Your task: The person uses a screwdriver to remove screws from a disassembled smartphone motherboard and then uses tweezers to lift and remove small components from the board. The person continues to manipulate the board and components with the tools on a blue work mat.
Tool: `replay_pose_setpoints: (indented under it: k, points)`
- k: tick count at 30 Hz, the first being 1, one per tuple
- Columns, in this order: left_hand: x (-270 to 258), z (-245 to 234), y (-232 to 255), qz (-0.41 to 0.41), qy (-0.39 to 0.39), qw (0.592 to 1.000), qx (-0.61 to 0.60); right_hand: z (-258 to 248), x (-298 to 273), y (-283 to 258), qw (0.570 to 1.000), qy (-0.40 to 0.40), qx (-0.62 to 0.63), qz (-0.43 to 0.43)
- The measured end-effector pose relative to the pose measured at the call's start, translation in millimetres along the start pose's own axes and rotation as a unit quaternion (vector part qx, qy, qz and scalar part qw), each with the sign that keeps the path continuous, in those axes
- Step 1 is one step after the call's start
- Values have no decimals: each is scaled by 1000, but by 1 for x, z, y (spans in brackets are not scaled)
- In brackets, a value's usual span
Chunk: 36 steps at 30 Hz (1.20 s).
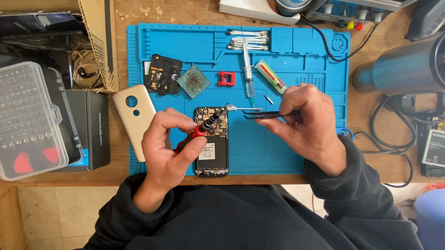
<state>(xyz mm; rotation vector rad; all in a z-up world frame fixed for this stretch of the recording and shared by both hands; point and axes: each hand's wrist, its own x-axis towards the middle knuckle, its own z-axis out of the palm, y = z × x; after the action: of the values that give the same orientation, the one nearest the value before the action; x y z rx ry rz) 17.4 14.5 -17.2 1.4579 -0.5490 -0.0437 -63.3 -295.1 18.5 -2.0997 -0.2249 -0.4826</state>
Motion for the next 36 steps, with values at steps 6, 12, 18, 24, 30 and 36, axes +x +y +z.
replay_pose_setpoints:
  k: [6,12,18,24,30,36]
  points:
    - [-1,2,-5,10,-6,1000,10,3,-1,-6,999,0,-8,-32]
    - [0,5,0,49,-14,998,33,4,3,-10,998,13,-9,-59]
    - [-2,6,-2,68,-9,997,28,4,-10,-7,997,46,14,-59]
    - [-4,6,-5,77,-10,997,21,3,1,-24,993,66,25,-94]
    - [-3,7,-5,89,-15,996,20,9,-2,-12,987,75,22,-139]
    - [-2,8,-2,77,-19,997,21,9,2,-24,988,74,34,-133]
